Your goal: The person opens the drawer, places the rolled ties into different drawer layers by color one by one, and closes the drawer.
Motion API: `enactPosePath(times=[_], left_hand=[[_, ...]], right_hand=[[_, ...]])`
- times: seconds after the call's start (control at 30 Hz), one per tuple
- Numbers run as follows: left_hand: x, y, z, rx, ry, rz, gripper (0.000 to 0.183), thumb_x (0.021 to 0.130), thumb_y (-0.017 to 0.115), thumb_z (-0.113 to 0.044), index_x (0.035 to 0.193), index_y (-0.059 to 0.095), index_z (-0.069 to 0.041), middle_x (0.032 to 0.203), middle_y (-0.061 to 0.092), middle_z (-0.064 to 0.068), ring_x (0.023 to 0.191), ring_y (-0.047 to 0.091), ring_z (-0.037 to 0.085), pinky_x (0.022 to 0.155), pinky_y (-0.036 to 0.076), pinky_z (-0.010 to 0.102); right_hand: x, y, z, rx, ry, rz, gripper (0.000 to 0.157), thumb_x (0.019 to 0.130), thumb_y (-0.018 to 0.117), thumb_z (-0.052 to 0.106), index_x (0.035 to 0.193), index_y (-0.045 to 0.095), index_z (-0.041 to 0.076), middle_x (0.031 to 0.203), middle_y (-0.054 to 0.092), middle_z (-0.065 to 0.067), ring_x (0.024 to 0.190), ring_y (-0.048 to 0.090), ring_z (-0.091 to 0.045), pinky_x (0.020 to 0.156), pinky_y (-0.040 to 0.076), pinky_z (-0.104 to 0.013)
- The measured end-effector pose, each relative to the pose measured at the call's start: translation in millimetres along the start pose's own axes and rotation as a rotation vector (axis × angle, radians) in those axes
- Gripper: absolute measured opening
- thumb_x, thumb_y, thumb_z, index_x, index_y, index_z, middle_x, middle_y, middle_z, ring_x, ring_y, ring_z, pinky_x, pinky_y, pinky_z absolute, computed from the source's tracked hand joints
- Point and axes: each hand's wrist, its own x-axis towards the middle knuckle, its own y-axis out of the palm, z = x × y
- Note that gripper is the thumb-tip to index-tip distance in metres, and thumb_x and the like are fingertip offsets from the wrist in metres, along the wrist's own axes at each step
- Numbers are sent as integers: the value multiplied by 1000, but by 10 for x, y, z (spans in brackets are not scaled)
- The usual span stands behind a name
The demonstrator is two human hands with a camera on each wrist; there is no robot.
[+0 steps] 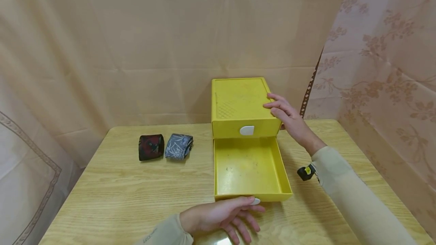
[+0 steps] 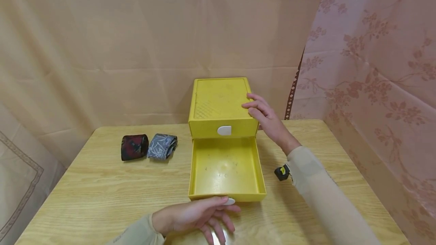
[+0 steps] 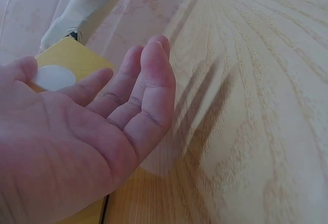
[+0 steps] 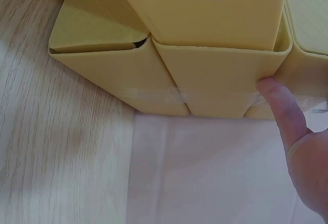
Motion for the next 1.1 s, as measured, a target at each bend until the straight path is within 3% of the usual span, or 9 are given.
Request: enactPosePath(times=[0.73, 1.1], left_hand=[[8, 5, 15, 31, 22, 42, 73, 106, 27, -62, 151, 42, -7, 121, 65, 8, 91, 67, 18, 69, 55, 29], [8, 23, 11, 5, 12, 36, 71, 105, 32, -62, 148, 45, -7, 119, 66, 10, 88, 68, 18, 66, 56, 28]], right_hand=[[12, 5, -10, 8, 5, 0, 40, 110, 44, 35, 136, 58, 7, 162, 25, 11, 145, 30, -27, 76, 56, -45], [2, -12, -21, 5, 0, 1, 40, 110, 44, 35, 136, 58, 7, 162, 25, 11, 146, 29, -28, 77, 55, -46]])
